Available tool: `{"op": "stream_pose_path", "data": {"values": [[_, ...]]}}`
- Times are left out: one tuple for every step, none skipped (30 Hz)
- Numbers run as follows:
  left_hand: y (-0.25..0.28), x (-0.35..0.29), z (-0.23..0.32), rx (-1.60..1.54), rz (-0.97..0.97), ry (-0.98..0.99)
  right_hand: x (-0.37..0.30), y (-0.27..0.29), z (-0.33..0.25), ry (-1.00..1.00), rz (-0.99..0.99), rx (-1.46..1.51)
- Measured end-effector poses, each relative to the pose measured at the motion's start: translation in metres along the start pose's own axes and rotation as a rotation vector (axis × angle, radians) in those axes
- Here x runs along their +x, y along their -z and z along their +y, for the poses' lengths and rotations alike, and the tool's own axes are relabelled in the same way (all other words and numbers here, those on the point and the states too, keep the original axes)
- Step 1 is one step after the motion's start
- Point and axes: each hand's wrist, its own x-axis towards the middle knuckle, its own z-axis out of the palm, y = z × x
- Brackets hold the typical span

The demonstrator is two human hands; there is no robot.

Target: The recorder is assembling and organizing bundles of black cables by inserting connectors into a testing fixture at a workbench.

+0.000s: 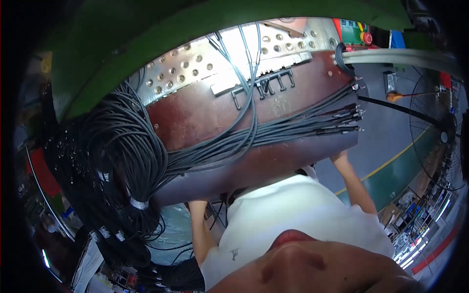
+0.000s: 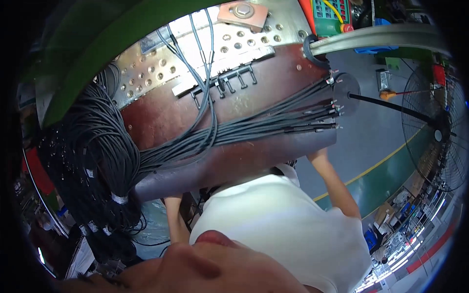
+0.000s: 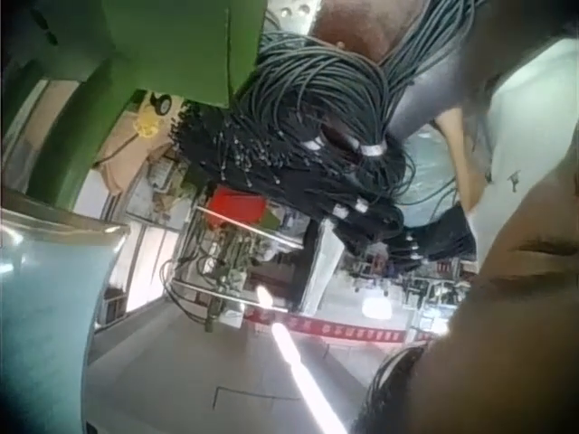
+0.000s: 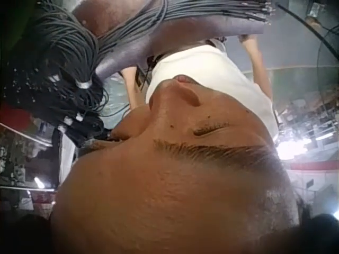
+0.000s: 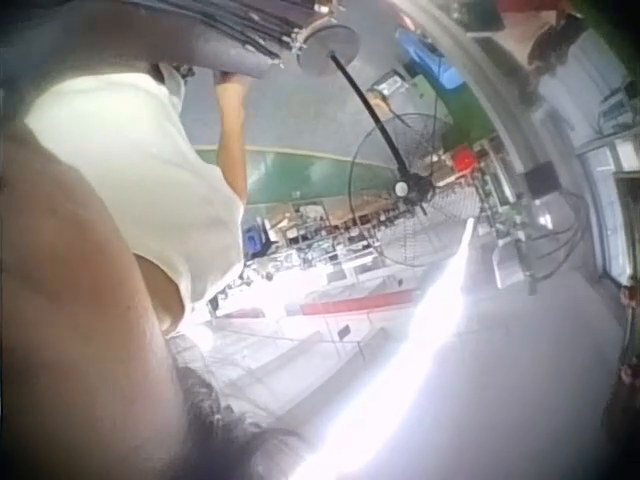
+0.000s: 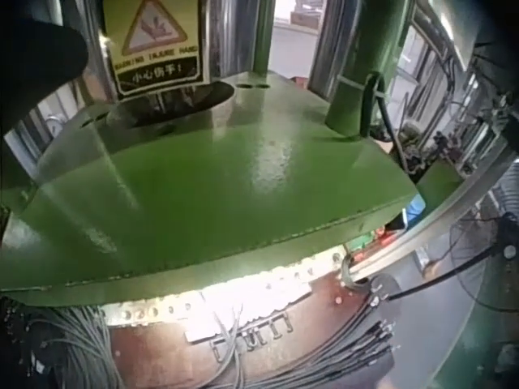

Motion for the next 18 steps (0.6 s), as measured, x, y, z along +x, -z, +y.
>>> {"op": "stream_pose_path", "data": {"values": [[-0.007, 0.01, -0.003, 0.241, 0.125, -0.138, 0.007, -0.003, 0.004, 0.008, -0.14, -0.014], [-0.013, 0.014, -0.007, 0.483, 0.252, -0.275, 0.011, -0.005, 0.006, 0.015, -0.279, -0.027], [-0.015, 0.017, -0.013, 0.479, 0.256, -0.274, 0.012, -0.009, 0.006, 0.019, -0.276, -0.03], [0.001, 0.019, 0.001, 0.37, 0.143, -0.218, 0.015, -0.013, 0.002, 0.091, -0.112, -0.06], [0.011, 0.015, 0.005, 0.265, 0.027, -0.171, 0.009, -0.013, -0.004, 0.152, 0.056, -0.089], [0.003, 0.012, -0.003, 0.267, 0.026, -0.176, 0.004, -0.011, -0.004, 0.148, 0.058, -0.091], [-0.01, 0.016, -0.015, 0.295, 0.235, -0.284, 0.009, -0.012, -0.003, 0.163, 0.048, -0.099], [-0.017, 0.019, -0.019, 0.326, 0.439, -0.399, 0.01, -0.012, -0.002, 0.168, 0.04, -0.109], [-0.023, 0.026, -0.023, 0.318, 0.551, -0.443, 0.013, -0.013, -0.002, 0.151, 0.05, -0.081], [-0.023, 0.028, -0.023, 0.324, 0.554, -0.455, 0.013, -0.013, -0.003, 0.144, 0.061, -0.079], [-0.022, 0.03, -0.024, 0.357, 0.544, -0.442, 0.014, -0.014, -0.004, 0.149, 0.079, -0.057], [-0.022, 0.032, -0.024, 0.39, 0.535, -0.43, 0.014, -0.014, -0.005, 0.155, 0.098, -0.035], [0.015, 0.023, 0.018, 0.277, 0.293, -0.227, 0.013, -0.009, -0.007, 0.188, 0.087, -0.132], [0.009, 0.023, 0.01, 0.283, 0.3, -0.228, 0.016, -0.004, -0.017, 0.189, 0.095, -0.126], [-0.004, 0.026, -0.006, 0.364, 0.409, -0.32, 0.019, 0.002, -0.029, 0.155, 0.082, -0.032], [-0.001, 0.028, -0.004, 0.443, 0.515, -0.42, 0.019, 0.004, -0.033, 0.114, 0.072, 0.058], [0.008, 0.023, 0.006, 0.367, 0.44, -0.361, 0.02, 0.004, -0.032, 0.155, 0.103, 0.087], [0.005, 0.027, 0.002, 0.37, 0.441, -0.368, 0.02, 0.003, -0.032, 0.149, 0.109, 0.088]]}}
